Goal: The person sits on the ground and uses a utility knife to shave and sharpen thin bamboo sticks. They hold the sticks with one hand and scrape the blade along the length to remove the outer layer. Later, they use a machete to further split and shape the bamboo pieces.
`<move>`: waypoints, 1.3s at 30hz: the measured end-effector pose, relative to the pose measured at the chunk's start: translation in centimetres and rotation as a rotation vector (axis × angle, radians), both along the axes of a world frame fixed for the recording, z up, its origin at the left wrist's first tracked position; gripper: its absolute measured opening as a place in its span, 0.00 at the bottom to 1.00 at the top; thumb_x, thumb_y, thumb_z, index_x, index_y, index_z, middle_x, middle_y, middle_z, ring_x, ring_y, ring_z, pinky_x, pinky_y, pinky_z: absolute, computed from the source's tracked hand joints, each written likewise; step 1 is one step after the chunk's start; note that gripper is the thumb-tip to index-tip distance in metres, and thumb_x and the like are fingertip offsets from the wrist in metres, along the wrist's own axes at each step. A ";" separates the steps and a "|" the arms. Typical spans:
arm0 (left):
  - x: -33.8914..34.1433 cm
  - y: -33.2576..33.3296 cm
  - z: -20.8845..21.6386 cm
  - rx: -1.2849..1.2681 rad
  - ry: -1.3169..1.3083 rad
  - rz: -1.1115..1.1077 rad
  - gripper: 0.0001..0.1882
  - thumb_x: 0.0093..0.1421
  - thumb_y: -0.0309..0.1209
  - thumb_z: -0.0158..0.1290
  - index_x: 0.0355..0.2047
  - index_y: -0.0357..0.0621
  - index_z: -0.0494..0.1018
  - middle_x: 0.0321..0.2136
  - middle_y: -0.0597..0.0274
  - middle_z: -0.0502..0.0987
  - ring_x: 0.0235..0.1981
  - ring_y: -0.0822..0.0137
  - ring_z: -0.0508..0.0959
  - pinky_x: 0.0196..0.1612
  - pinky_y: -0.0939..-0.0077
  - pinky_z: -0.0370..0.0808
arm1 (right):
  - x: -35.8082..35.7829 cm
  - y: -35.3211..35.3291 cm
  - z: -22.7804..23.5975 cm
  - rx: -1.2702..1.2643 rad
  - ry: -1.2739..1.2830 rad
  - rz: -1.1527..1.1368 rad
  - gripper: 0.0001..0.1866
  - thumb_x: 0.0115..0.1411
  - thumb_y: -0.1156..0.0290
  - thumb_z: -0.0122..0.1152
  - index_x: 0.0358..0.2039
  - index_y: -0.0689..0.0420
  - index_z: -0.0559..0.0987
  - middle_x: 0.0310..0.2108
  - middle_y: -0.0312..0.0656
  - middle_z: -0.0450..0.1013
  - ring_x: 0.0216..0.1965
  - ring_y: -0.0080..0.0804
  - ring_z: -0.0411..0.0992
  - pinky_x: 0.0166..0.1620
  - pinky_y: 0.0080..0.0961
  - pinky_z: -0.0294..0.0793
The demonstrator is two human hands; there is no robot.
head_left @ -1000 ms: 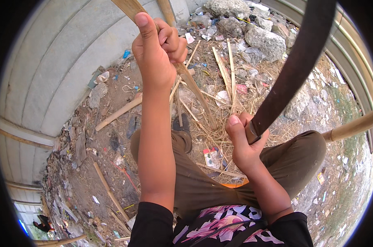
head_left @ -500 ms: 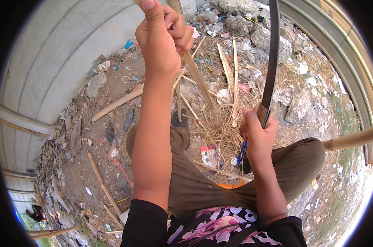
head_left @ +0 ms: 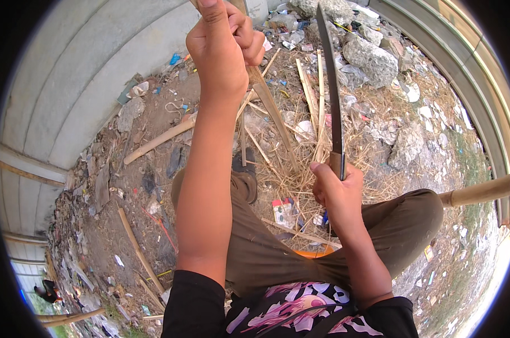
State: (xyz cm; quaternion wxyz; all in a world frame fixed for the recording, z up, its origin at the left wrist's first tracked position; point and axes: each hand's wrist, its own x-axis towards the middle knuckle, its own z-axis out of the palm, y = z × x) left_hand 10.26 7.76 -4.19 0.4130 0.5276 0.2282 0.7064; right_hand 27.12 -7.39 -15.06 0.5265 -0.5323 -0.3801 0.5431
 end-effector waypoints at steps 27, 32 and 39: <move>1.4 -0.4 0.4 -0.028 -0.033 0.006 0.33 0.66 0.65 0.44 0.19 0.53 0.53 0.12 0.75 0.50 0.11 0.77 0.49 0.14 0.78 0.46 | -1.0 -3.7 -14.6 -0.252 0.023 0.055 0.17 0.60 0.72 0.57 0.16 0.54 0.64 0.11 0.33 0.58 0.12 0.23 0.57 0.17 0.25 0.53; -0.1 0.0 -0.1 0.003 0.033 0.003 0.36 0.64 0.68 0.44 0.18 0.50 0.52 0.13 0.74 0.47 0.13 0.76 0.47 0.18 0.76 0.43 | -0.3 -3.1 -14.5 -0.586 -0.159 0.098 0.16 0.54 0.65 0.63 0.17 0.63 0.76 0.12 0.41 0.69 0.12 0.27 0.65 0.19 0.30 0.64; 0.2 0.6 -0.9 -0.007 -0.041 0.059 0.32 0.68 0.62 0.44 0.18 0.54 0.53 0.11 0.75 0.51 0.10 0.77 0.51 0.13 0.78 0.49 | 1.4 0.4 2.9 0.473 -0.048 -0.147 0.20 0.65 0.76 0.58 0.16 0.54 0.63 0.15 0.26 0.59 0.19 0.11 0.53 0.22 0.19 0.51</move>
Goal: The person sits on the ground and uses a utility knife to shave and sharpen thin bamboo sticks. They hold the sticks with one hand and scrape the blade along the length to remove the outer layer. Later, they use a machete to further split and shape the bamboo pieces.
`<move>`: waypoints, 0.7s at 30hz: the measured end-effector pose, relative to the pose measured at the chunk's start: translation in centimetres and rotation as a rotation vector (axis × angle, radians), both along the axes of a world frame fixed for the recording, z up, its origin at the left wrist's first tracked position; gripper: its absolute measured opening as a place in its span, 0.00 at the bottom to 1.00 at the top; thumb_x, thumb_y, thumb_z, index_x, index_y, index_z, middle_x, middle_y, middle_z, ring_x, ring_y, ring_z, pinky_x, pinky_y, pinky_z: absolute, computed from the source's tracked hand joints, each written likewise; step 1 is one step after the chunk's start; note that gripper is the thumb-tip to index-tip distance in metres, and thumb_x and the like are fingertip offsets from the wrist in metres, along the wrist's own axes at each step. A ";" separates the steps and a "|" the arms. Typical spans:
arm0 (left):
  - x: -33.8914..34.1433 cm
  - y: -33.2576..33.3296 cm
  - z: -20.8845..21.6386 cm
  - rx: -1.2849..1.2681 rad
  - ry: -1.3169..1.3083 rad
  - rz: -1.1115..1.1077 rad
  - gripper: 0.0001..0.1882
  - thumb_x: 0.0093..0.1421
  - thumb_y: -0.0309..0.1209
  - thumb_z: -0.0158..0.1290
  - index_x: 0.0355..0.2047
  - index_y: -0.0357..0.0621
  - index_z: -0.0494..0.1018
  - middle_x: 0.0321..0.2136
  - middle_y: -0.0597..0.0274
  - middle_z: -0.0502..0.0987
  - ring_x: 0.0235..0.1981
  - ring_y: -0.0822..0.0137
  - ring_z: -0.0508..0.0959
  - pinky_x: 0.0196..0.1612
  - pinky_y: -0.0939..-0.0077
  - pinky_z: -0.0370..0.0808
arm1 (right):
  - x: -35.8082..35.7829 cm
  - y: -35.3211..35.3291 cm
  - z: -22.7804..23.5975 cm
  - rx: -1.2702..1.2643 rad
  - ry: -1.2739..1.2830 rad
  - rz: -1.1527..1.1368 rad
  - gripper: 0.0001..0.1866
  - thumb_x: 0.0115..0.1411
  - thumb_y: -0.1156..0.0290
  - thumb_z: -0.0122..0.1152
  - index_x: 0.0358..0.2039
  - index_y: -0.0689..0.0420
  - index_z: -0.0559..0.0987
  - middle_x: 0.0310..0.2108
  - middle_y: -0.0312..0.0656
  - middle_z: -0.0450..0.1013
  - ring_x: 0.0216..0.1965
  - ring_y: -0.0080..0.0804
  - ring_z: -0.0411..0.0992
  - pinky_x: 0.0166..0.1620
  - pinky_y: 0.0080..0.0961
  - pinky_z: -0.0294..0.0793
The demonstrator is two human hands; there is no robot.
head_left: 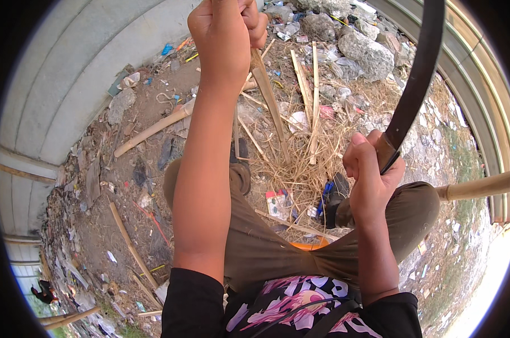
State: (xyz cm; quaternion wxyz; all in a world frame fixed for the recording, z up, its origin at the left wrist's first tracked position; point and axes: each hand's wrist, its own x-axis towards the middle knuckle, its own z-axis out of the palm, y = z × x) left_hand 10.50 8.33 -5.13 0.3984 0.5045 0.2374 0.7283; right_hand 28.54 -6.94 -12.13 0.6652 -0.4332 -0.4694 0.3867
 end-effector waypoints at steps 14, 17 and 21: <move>-0.2 1.1 0.4 -0.024 0.004 0.010 0.32 0.68 0.62 0.43 0.18 0.55 0.52 0.12 0.75 0.51 0.10 0.78 0.50 0.12 0.78 0.49 | -1.1 -3.2 -12.3 -1.427 0.537 0.309 0.12 0.53 0.73 0.60 0.19 0.51 0.65 0.14 0.26 0.52 0.12 0.19 0.52 0.17 0.24 0.45; 0.1 1.1 0.3 -0.013 0.027 0.004 0.31 0.68 0.62 0.43 0.18 0.55 0.52 0.12 0.75 0.51 0.10 0.78 0.51 0.12 0.78 0.50 | -0.8 -3.5 -6.6 -0.933 0.127 0.282 0.15 0.58 0.72 0.60 0.18 0.52 0.65 0.13 0.28 0.57 0.13 0.16 0.54 0.17 0.21 0.48; -0.1 0.7 0.1 -0.004 0.047 0.004 0.31 0.68 0.63 0.42 0.18 0.56 0.52 0.12 0.75 0.51 0.10 0.77 0.51 0.13 0.79 0.51 | -0.6 -2.3 -3.1 -0.308 -0.035 0.165 0.19 0.64 0.74 0.59 0.16 0.54 0.65 0.14 0.26 0.61 0.18 0.11 0.56 0.22 0.19 0.53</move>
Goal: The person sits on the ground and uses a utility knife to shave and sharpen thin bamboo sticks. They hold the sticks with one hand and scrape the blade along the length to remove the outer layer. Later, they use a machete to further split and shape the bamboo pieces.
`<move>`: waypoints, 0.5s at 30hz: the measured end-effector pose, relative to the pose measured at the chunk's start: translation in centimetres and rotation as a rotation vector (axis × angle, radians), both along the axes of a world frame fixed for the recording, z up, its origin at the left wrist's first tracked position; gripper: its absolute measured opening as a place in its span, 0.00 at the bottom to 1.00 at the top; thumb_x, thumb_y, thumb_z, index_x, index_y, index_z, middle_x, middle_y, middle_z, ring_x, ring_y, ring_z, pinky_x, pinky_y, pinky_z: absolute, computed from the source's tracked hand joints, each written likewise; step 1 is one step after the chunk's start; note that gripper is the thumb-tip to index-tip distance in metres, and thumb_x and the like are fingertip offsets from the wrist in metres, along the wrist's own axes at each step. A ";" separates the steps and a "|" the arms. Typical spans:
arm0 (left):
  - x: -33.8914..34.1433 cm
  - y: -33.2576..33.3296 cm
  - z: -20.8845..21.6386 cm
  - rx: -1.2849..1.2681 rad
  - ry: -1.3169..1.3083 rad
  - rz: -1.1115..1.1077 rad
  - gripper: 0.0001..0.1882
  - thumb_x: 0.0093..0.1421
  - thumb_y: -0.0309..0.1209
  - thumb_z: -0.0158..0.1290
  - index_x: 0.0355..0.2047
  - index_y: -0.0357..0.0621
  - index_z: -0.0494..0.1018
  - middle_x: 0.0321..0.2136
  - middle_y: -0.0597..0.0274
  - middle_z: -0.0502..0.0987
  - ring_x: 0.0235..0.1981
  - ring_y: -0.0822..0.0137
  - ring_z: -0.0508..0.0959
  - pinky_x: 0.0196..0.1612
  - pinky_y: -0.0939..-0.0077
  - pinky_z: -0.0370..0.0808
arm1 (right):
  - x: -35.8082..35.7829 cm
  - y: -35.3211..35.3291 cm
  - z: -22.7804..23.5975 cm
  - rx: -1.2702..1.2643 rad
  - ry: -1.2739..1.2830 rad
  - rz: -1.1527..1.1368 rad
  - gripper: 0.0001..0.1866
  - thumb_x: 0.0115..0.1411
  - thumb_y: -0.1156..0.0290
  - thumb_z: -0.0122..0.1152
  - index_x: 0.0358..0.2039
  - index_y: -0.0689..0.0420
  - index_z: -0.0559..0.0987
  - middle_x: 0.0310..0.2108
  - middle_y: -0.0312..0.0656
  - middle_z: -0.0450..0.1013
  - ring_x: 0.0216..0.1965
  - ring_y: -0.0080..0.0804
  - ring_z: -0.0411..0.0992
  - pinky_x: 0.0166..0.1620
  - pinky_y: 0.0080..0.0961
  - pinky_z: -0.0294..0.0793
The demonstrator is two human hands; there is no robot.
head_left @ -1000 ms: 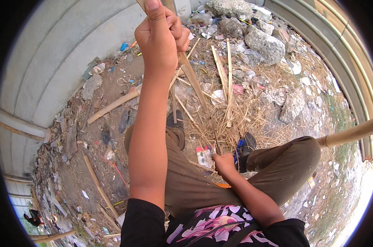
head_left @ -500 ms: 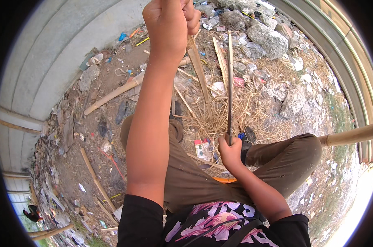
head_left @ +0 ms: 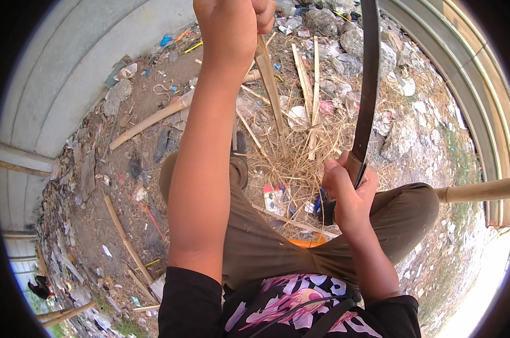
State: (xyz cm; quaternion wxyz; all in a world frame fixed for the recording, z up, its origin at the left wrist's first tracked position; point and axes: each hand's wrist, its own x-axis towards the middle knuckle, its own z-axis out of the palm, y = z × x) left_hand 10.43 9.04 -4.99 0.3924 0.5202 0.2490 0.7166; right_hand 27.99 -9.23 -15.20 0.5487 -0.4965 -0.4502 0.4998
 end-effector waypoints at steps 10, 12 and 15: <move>0.4 -0.4 0.3 -0.056 -0.109 -0.051 0.32 0.68 0.62 0.44 0.18 0.54 0.53 0.12 0.74 0.52 0.10 0.77 0.51 0.13 0.78 0.50 | -0.2 -2.2 -24.6 -1.119 -0.336 0.121 0.10 0.52 0.69 0.59 0.22 0.57 0.68 0.17 0.38 0.66 0.13 0.28 0.60 0.15 0.29 0.53; 0.3 -0.4 0.5 -0.047 -0.097 -0.047 0.32 0.68 0.62 0.45 0.18 0.54 0.53 0.12 0.74 0.52 0.10 0.77 0.51 0.12 0.78 0.49 | -0.7 -0.8 -24.1 -1.160 0.022 0.123 0.08 0.53 0.70 0.57 0.23 0.54 0.67 0.17 0.34 0.63 0.13 0.25 0.59 0.15 0.27 0.51; -0.3 -0.2 0.1 -0.045 -0.093 -0.025 0.32 0.68 0.62 0.44 0.18 0.54 0.54 0.12 0.74 0.52 0.10 0.77 0.52 0.12 0.78 0.50 | -0.8 1.0 -19.9 -1.223 0.496 0.129 0.09 0.55 0.70 0.55 0.23 0.49 0.64 0.15 0.28 0.56 0.13 0.20 0.56 0.15 0.24 0.49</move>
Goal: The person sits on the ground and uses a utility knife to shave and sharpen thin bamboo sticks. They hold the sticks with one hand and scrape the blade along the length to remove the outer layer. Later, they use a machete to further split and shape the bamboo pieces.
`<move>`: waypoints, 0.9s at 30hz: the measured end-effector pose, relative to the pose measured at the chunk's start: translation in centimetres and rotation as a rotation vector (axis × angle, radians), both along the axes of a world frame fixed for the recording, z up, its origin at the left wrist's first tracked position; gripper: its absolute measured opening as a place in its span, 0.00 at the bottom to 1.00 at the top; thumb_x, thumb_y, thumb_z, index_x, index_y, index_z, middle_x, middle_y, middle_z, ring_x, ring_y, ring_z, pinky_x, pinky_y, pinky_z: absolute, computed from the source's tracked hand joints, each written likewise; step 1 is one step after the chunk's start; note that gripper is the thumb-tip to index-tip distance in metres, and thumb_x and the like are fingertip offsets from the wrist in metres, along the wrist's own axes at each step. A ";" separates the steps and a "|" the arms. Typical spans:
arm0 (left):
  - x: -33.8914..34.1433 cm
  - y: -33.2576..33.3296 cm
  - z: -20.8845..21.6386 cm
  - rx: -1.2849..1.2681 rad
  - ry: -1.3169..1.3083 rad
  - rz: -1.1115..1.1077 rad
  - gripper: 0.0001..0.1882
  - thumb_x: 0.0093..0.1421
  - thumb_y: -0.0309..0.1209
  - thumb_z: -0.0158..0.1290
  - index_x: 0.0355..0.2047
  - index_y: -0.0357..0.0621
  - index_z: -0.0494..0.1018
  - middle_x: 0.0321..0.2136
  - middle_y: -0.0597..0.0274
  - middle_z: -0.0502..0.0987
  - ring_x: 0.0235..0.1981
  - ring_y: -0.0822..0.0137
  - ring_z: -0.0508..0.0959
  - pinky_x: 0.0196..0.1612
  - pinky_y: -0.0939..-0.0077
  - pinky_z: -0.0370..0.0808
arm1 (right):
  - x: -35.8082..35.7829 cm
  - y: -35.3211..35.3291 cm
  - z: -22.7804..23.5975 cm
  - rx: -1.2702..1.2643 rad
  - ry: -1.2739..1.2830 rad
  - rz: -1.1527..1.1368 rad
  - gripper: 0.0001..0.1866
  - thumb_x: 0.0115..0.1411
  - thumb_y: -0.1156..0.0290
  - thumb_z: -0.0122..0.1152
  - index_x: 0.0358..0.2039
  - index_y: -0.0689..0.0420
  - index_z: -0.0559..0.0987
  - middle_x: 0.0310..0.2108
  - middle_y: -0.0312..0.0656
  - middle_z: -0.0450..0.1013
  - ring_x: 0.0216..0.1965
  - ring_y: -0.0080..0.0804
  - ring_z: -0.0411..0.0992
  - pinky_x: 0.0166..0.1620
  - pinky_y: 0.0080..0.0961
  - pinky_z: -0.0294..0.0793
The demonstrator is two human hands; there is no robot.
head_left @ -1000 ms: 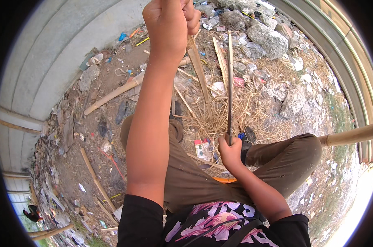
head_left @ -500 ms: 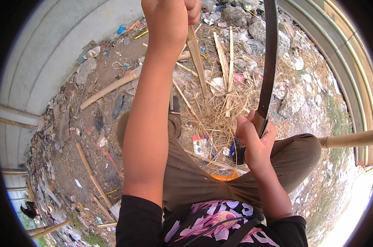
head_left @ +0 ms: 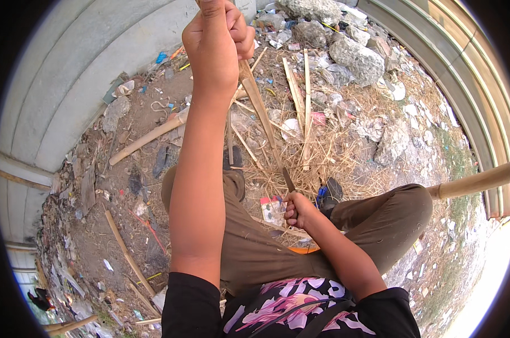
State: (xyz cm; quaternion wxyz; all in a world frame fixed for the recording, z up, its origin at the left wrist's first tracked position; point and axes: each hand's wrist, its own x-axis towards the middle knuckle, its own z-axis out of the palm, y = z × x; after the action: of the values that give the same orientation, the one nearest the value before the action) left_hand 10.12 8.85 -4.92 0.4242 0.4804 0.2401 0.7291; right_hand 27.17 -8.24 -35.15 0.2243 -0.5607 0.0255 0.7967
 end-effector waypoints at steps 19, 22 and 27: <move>-2.2 -10.6 7.0 0.388 0.047 -0.258 0.27 0.71 0.59 0.38 0.35 0.46 0.67 0.18 0.70 0.59 0.18 0.74 0.57 0.21 0.77 0.56 | -0.3 -3.4 17.1 1.327 -0.263 -0.252 0.18 0.65 0.66 0.59 0.20 0.57 0.66 0.17 0.31 0.65 0.20 0.16 0.60 0.24 0.22 0.60; 1.0 -12.0 7.4 0.272 0.055 0.017 0.28 0.69 0.60 0.42 0.26 0.49 0.59 0.15 0.75 0.49 0.15 0.79 0.47 0.18 0.80 0.44 | 0.2 -4.5 22.2 1.758 -0.096 -0.420 0.17 0.67 0.62 0.54 0.25 0.59 0.66 0.19 0.35 0.65 0.20 0.22 0.61 0.24 0.22 0.61; 4.0 -14.4 7.5 0.276 0.051 0.118 0.28 0.69 0.60 0.43 0.27 0.49 0.59 0.14 0.75 0.49 0.14 0.79 0.47 0.17 0.80 0.43 | -0.8 -8.4 25.2 1.745 0.000 -0.610 0.27 0.72 0.43 0.42 0.26 0.53 0.62 0.14 0.32 0.57 0.16 0.22 0.54 0.20 0.22 0.56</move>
State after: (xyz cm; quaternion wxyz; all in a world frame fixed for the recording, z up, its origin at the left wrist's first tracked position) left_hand 14.09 -5.58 2.57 0.3045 0.5375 0.1760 0.7664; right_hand 26.40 -16.60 -9.92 0.7673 -0.1621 -0.4375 0.4400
